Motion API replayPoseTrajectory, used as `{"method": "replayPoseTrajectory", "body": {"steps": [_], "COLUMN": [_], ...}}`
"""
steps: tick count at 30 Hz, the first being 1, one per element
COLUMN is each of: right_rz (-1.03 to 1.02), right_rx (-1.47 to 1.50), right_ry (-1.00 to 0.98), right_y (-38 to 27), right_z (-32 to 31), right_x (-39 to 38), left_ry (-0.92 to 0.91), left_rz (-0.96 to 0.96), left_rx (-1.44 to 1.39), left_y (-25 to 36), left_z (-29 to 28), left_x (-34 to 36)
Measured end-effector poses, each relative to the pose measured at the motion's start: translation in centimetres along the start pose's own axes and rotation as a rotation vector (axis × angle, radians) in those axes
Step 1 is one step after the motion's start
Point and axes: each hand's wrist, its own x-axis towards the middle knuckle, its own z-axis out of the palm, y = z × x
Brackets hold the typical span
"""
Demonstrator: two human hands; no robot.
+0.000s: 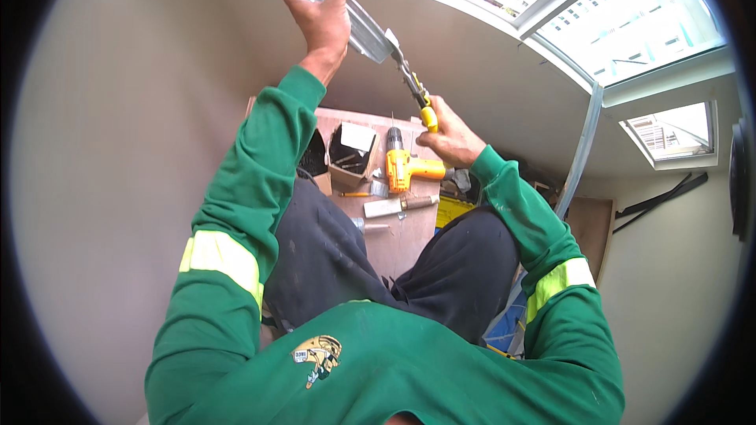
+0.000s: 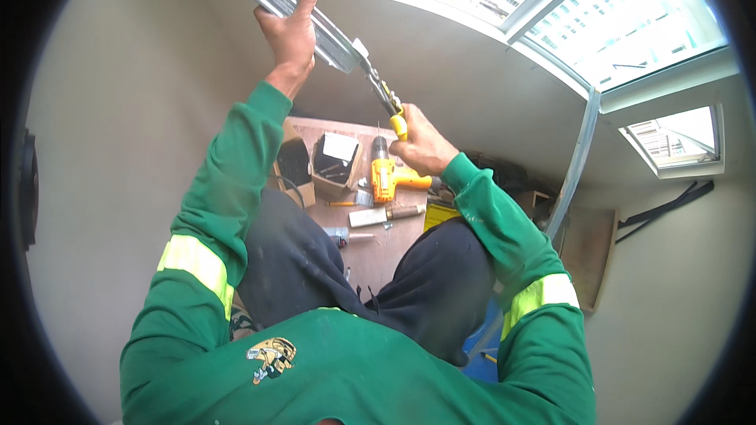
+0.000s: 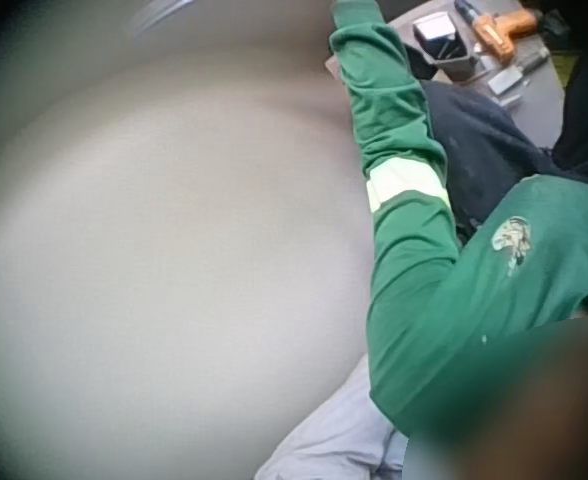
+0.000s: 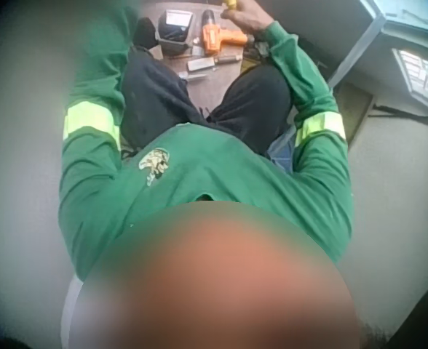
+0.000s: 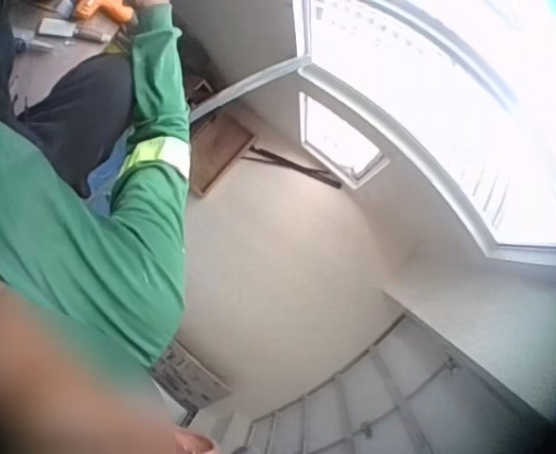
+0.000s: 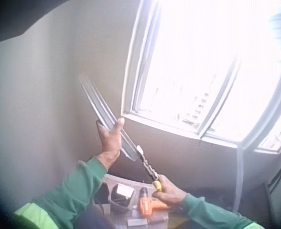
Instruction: The person cuts a metal profile using tin snips, then uses a power drill to secure the profile to the ceiling. They also handle a caulking gun and other tools on a small work table.
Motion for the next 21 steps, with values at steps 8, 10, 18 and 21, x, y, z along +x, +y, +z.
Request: {"method": "replayPoseTrajectory", "body": {"steps": [8,10,18,21], "right_rz": [0.027,0.017,0.068,0.190], "right_rx": [-0.146,-0.156,0.336,0.627], "right_ry": [0.003,0.057,-0.161,-0.487], "right_y": [-1.1,-1.4,-1.0,-0.2], "right_z": [-0.1,0.2,-0.1,-0.4], "right_x": [-0.7,-0.8,-1.2,-2.6], "left_ry": [-0.015,0.026,0.039,-0.061], "left_rz": [-0.051,0.034,-0.113,-0.243], "left_rx": [0.120,0.129,0.094,0.049], "left_y": [-1.2,-1.7,-2.5,-2.1], "left_z": [-0.7,-0.6,-1.3,-2.4], "left_x": [-0.1,-0.1,0.2,0.7]}}
